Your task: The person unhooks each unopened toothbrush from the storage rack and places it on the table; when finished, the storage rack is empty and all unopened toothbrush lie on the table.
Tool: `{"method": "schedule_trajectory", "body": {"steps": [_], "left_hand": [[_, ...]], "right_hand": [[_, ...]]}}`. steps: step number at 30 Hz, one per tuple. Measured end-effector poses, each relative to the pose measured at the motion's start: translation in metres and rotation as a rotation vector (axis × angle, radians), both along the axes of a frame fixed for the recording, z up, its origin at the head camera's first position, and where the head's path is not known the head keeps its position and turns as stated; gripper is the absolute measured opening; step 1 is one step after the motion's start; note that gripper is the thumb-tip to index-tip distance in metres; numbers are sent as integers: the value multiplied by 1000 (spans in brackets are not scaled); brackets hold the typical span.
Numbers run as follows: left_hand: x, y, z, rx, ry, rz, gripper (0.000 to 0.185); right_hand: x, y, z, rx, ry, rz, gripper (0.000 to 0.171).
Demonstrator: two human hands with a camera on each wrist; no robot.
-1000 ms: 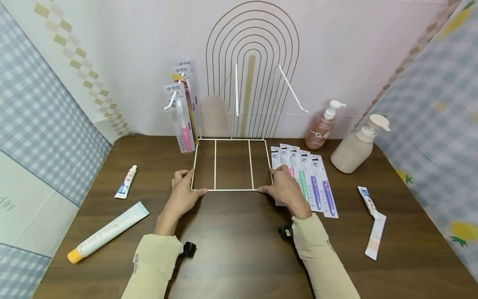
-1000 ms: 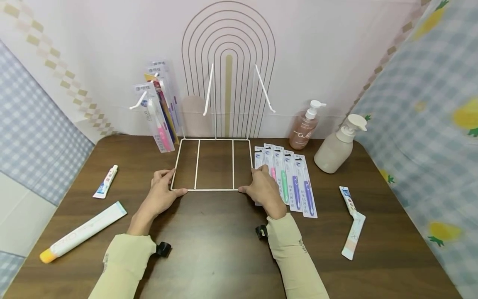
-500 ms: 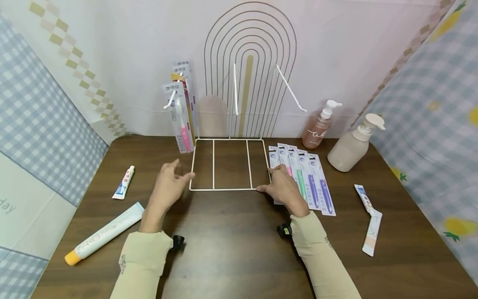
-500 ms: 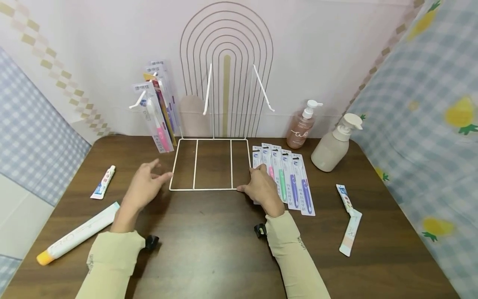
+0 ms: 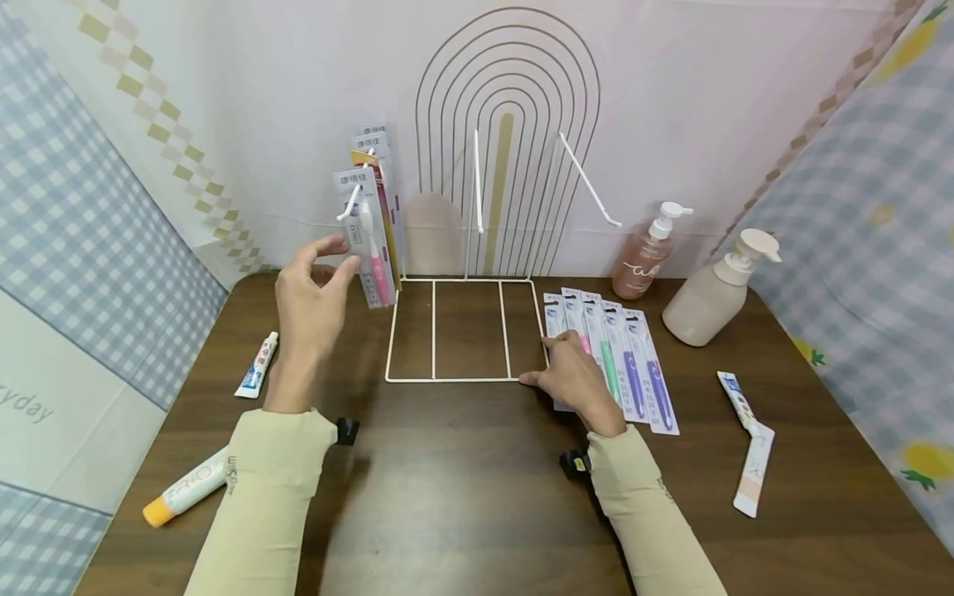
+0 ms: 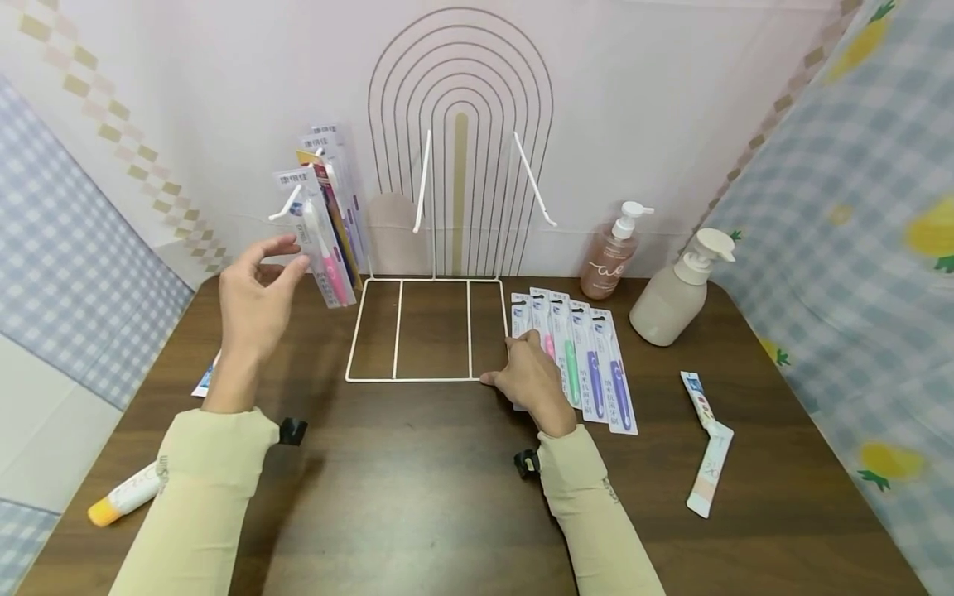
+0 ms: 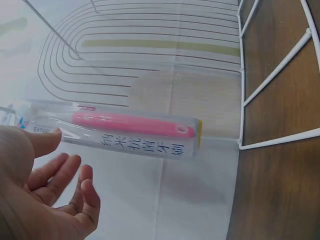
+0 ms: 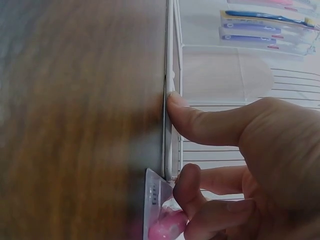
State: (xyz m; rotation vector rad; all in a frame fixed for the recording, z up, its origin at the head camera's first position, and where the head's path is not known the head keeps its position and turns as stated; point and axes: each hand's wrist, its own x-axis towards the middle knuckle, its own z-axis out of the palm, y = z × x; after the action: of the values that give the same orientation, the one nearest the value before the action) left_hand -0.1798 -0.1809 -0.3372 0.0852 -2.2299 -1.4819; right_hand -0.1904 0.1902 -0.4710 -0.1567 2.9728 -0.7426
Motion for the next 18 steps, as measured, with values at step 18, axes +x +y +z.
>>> {"method": "schedule_trajectory", "body": {"steps": [18], "left_hand": [[-5, 11, 13, 12, 19, 21, 23]], "right_hand": [[0, -1, -3, -17, -23, -14, 95]]}}
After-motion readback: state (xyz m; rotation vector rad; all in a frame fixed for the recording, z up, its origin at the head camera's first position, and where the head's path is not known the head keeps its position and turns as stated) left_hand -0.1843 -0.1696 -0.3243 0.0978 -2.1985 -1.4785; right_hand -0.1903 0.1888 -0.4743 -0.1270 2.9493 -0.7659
